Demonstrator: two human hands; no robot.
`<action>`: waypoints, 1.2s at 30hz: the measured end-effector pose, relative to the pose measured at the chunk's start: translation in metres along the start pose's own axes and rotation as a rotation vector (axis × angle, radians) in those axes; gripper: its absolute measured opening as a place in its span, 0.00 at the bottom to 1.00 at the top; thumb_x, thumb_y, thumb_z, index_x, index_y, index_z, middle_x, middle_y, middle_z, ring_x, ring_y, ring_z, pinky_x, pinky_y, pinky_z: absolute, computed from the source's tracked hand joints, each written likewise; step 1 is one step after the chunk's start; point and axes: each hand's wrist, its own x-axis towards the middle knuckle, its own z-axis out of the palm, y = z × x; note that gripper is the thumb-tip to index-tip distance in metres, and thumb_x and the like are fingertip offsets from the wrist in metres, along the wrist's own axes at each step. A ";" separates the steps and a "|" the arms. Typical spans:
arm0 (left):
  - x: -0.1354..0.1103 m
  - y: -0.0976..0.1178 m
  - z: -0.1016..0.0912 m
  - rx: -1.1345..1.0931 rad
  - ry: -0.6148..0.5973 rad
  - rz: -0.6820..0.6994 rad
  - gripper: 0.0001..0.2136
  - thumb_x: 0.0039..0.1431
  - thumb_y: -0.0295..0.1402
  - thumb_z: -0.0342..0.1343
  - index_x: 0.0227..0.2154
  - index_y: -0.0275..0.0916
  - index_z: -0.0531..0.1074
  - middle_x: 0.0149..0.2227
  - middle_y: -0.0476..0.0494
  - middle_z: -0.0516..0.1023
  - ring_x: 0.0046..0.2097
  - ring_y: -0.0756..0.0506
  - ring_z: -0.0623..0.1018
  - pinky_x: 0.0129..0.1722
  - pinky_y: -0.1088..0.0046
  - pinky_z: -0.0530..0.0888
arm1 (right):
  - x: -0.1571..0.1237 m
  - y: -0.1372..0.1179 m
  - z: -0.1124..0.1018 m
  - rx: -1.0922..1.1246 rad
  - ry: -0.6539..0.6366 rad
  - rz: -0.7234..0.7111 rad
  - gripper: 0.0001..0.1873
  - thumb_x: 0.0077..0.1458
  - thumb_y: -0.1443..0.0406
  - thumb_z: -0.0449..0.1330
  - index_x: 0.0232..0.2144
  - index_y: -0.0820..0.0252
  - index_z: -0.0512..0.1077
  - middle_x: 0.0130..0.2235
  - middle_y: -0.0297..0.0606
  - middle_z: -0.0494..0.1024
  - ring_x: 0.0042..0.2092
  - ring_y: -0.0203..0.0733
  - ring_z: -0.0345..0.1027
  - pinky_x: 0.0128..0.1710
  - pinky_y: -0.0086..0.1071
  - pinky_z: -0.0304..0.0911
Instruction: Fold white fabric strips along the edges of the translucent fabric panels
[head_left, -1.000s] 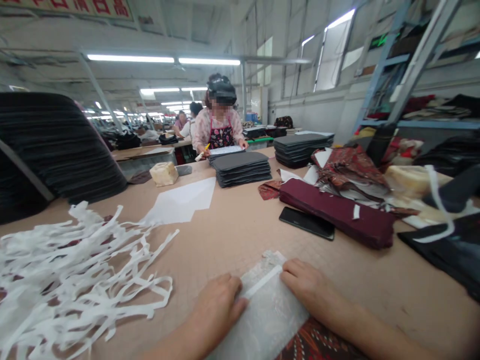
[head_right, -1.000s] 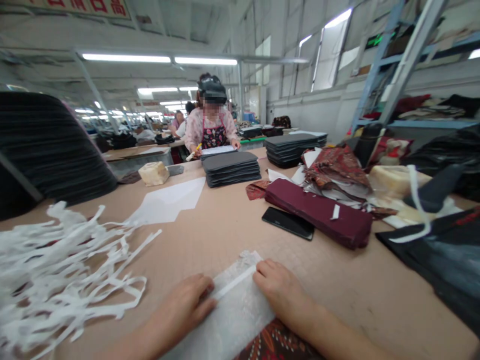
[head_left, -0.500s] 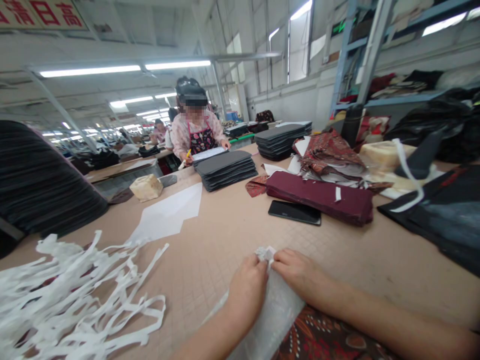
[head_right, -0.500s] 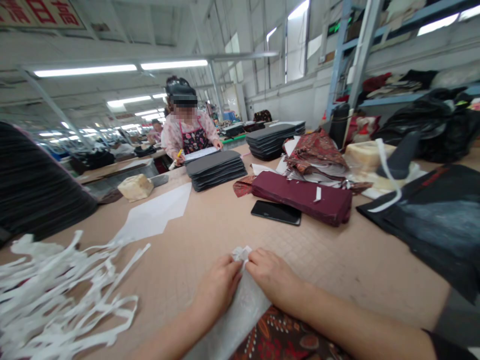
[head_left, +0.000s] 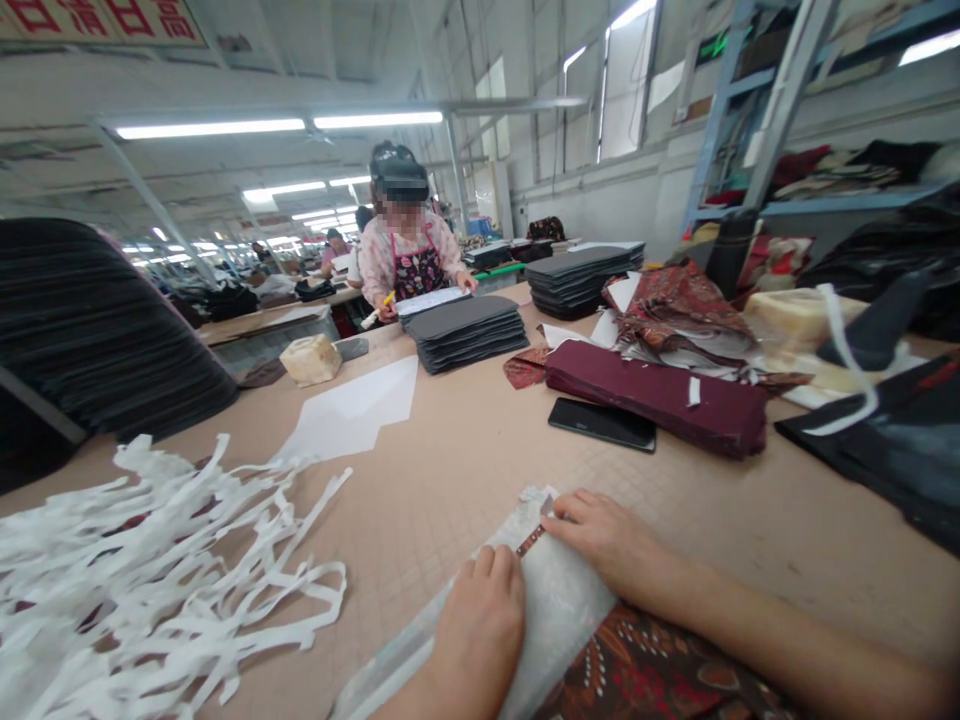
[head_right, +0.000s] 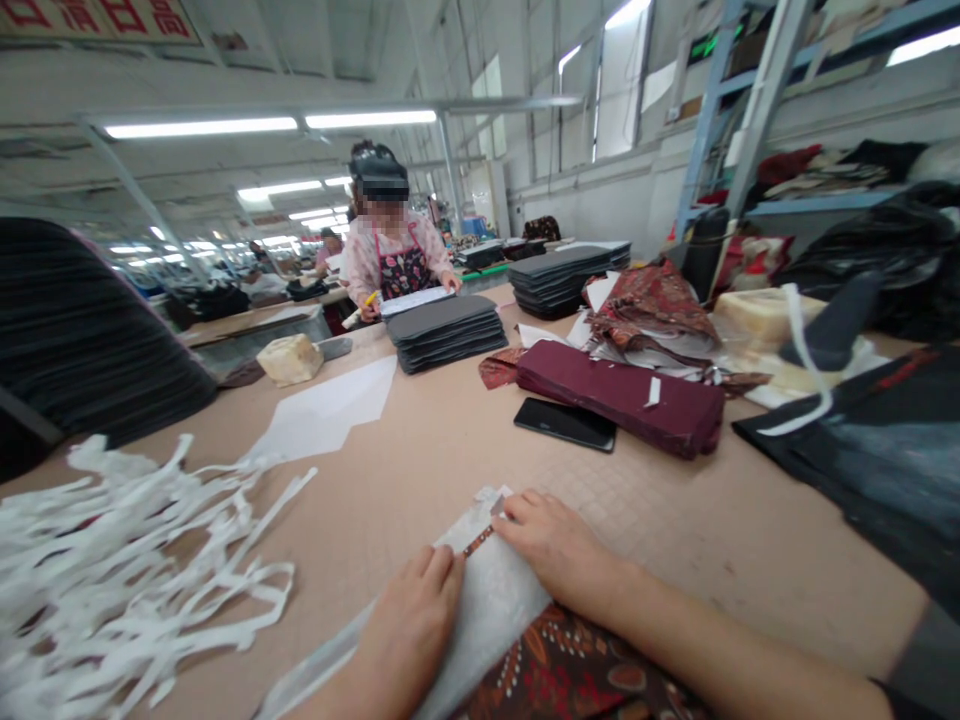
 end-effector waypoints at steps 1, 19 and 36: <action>-0.016 -0.007 0.003 0.007 0.011 -0.002 0.14 0.54 0.18 0.48 0.43 0.33 0.68 0.39 0.40 0.72 0.37 0.42 0.71 0.33 0.66 0.72 | 0.000 0.000 0.000 -0.005 -0.007 -0.004 0.09 0.57 0.72 0.55 0.41 0.60 0.70 0.41 0.40 0.71 0.41 0.43 0.62 0.41 0.34 0.60; -0.184 -0.059 -0.020 -0.255 -0.039 -0.411 0.11 0.58 0.22 0.48 0.41 0.39 0.68 0.37 0.45 0.72 0.37 0.45 0.70 0.38 0.67 0.66 | 0.074 -0.094 -0.019 -0.044 -0.330 -0.526 0.15 0.47 0.80 0.53 0.31 0.61 0.72 0.32 0.39 0.74 0.33 0.42 0.66 0.32 0.32 0.60; -0.225 -0.032 -0.029 -0.083 0.198 -0.471 0.07 0.62 0.27 0.46 0.40 0.36 0.69 0.34 0.47 0.73 0.44 0.45 0.68 0.60 0.54 0.46 | 0.088 -0.167 0.050 0.171 -0.095 -0.993 0.15 0.52 0.74 0.53 0.45 0.69 0.66 0.41 0.48 0.70 0.39 0.48 0.61 0.38 0.40 0.59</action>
